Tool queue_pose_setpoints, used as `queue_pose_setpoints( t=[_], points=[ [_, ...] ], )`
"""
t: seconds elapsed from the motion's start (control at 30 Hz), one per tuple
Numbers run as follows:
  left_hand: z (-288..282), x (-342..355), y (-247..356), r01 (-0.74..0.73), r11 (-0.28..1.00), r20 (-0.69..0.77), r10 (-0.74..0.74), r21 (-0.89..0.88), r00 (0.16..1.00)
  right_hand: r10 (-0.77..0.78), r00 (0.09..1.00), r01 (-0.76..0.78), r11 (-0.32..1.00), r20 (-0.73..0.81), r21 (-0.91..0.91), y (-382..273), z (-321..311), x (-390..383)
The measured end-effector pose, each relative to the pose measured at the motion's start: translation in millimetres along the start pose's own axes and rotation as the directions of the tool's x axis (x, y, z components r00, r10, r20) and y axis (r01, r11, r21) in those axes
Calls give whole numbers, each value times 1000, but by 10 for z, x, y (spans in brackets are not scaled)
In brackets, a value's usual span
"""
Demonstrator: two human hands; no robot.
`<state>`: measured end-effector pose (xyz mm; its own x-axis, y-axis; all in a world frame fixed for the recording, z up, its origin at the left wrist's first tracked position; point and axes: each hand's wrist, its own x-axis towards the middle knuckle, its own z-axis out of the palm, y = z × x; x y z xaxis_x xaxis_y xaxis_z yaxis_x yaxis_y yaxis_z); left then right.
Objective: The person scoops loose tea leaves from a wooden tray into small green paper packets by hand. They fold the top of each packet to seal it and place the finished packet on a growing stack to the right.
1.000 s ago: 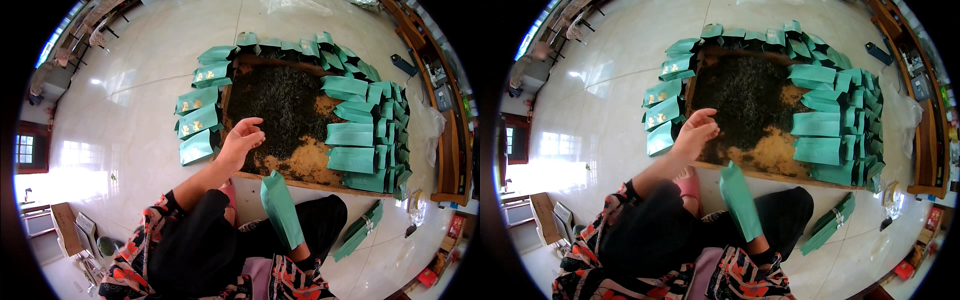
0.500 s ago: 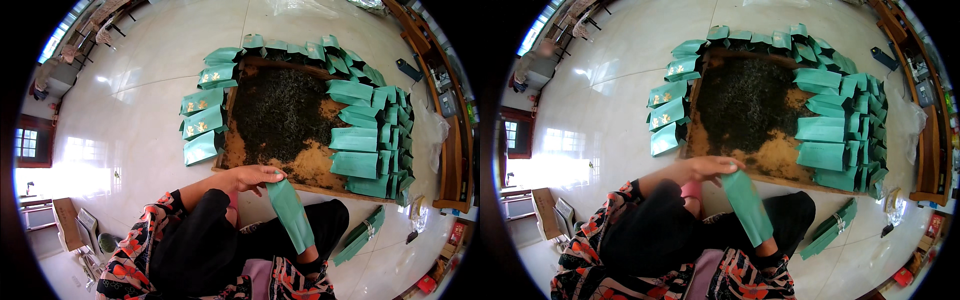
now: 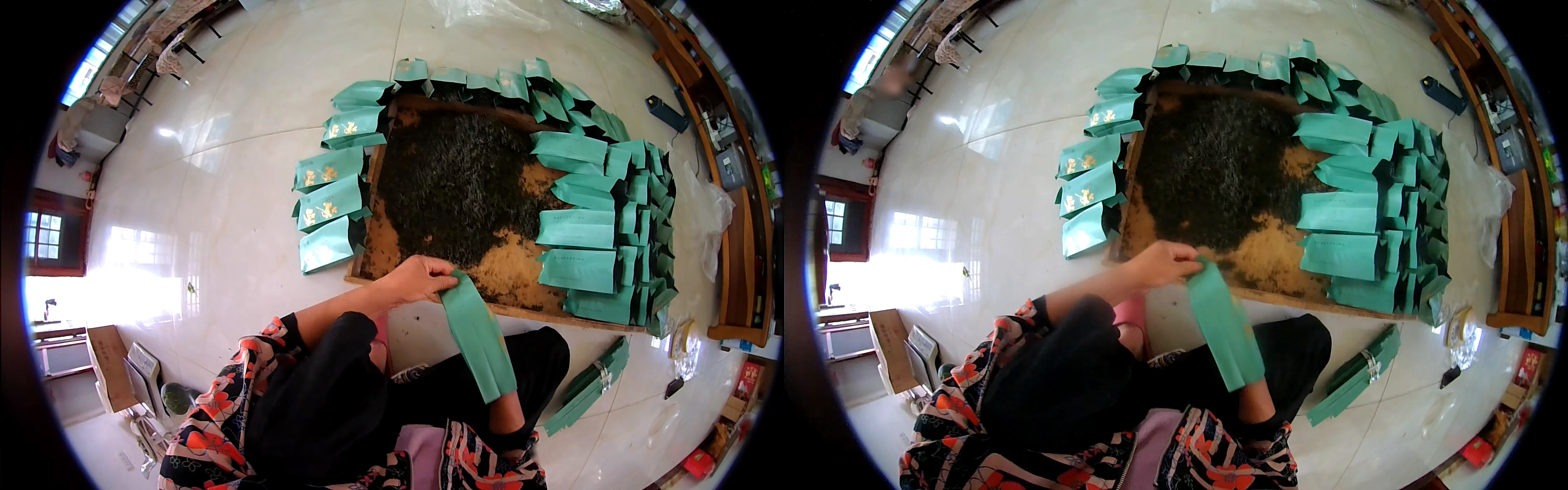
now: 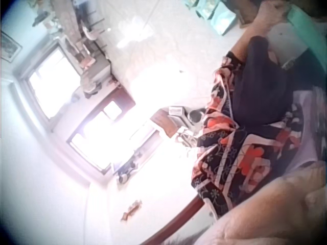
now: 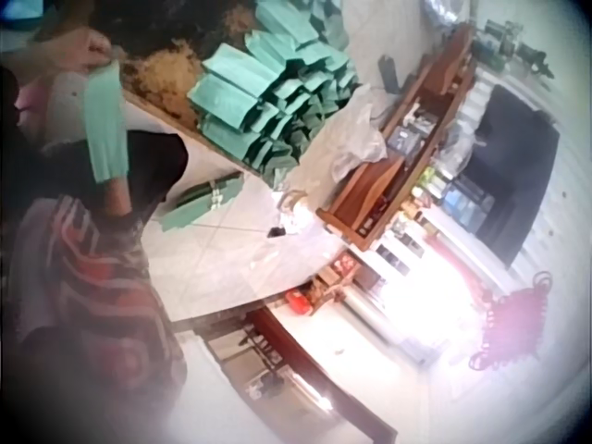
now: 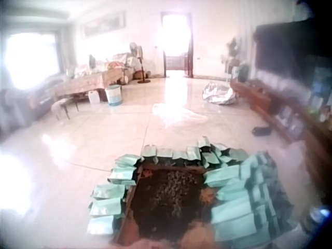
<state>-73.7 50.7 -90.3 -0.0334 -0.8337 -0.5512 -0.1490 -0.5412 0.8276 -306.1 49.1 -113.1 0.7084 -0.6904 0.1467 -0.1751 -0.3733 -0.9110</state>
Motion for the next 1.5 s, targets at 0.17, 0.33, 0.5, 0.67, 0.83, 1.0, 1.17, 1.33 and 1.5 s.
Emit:
queue_pose_setpoints(
  t=[0.17, 0.33, 0.5, 0.67, 0.83, 1.0, 1.17, 1.33, 1.5],
  points=[
    [-104, 66, -161, -361, 892, -269, 430, 271, 862, 12, 998, -1, 987, 65, -159, -318, -178, 24],
    [-63, 0, 13, -271, 962, -332, 244, -37, 911, -26, 997, 15, 990, -76, -138, -300, -327, 339],
    [452, -109, 201, -545, 833, -200, 552, 96, 809, -94, 979, 79, 993, -181, -92, -13, -84, 984],
    [56, -66, 254, -450, 893, -550, 375, -2, 746, -24, 997, 23, 1000, 70, 14, -453, 144, 1364],
    [-816, 46, -110, -195, 879, -765, 475, 435, 435, 198, 898, -305, 923, 392, 234, -279, 126, 1275],
    [-1217, -250, -14, -73, 709, -660, 686, 702, 306, 393, 592, -214, 918, 703, -333, 582, 565, 1177],
    [-1125, -141, -125, -167, 797, -738, 602, 581, 305, 247, 787, -239, 967, 566, -89, 670, 1086, 1345],
    [-799, -46, -600, -158, 850, -625, 484, 503, 613, 289, 953, -280, 954, 89, -102, 631, 438, 2224],
    [-531, 30, -832, -240, 758, -310, 504, 607, 806, 83, 920, -234, 900, -383, -367, 1054, -260, 3064]
  ],
)
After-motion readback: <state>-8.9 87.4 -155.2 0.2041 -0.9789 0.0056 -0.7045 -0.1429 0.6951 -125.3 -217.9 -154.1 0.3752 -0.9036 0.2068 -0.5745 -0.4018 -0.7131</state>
